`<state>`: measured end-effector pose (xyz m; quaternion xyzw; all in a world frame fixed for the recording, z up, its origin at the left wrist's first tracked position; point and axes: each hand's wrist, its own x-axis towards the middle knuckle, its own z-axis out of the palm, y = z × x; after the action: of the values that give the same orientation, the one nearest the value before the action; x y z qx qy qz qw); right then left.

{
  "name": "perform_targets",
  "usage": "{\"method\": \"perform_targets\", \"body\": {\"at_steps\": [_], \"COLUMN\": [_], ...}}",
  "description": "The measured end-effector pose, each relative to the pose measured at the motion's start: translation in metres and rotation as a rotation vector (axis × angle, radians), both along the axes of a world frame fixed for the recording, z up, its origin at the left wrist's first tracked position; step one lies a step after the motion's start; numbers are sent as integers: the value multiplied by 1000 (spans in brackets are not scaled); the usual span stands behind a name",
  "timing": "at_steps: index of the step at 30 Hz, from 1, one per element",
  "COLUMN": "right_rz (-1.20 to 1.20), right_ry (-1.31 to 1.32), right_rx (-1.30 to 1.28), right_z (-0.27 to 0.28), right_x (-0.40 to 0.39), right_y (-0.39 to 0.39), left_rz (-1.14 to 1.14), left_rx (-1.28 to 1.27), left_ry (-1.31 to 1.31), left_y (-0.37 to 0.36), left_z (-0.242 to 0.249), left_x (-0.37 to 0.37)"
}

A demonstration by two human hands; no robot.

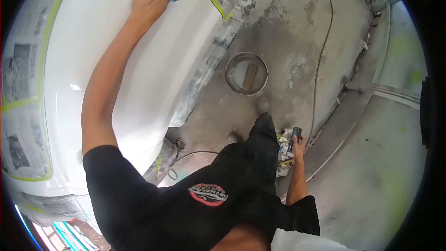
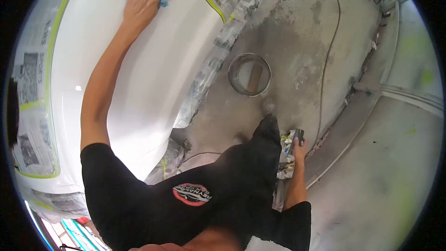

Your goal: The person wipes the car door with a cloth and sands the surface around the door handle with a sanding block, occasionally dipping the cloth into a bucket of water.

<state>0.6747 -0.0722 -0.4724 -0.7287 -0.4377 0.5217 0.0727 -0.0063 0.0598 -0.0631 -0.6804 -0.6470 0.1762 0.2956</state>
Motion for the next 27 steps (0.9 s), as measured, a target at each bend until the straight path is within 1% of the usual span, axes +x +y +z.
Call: {"method": "perform_targets", "body": {"at_steps": [1, 4, 6, 7, 10, 11, 13, 14, 16, 18, 19, 20, 21, 22, 23, 24, 26, 27], "right_rz": [-43, 28, 42, 61, -15, 48, 56, 52, 130, 176, 146, 169, 200, 236, 287, 271, 236, 202], "right_ry": [2, -126, -156, -167, -64, -153, -91, -61, -2, 43, 87, 83, 76, 66, 63, 105, 189, 265], "right_rx": [-11, 34, 93, 116, 54, 62, -6, -34, 24, 69, 47, 77, 105, 127, 120, 109, 87, 62], "right_z": [14, 9, -8, -15, -64, -42, -6, -1, -12, -26, 16, 18, 18, 16, -21, -23, -14, 12], "right_x": [0, 22, 39, 49, 69, 51, 20, 6, -4, -19, -48, -61, -67, -70, -61, -69, -96, -117], "right_y": [-3, -19, -33, -45, -62, -57, -47, -49, -54, -65, -76, -93, -109, -124, -138, -150, -184, -196], "left_rz": [-58, -35, -18, -4, 16, 20, 49, 55, 116, 112, 121, 132, 148, 160, 171, 179, 252, 284], "left_rx": [-49, -292, -466, -552, -737, -786, -834, -850, -913, -947, -941, -933, -927, -897, -864, -827, -848, -854], "left_ry": [-98, 173, 175, 182, 160, 139, 165, 180, 197, 233, 223, 211, 192, 112, 38, -28, -263, -382], "left_y": [14, 7, -35, -65, -160, -200, -276, -313, -392, -459, -496, -532, -570, -607, -642, -670, -732, -751], "left_z": [-21, -76, -91, -96, -101, -104, -94, -91, -100, -95, -95, -97, -102, -105, -106, -107, -109, -108], "left_x": [-9, -7, 5, 11, 16, 19, 39, 49, 60, 73, 79, 81, 85, 89, 91, 89, 84, 87]}}
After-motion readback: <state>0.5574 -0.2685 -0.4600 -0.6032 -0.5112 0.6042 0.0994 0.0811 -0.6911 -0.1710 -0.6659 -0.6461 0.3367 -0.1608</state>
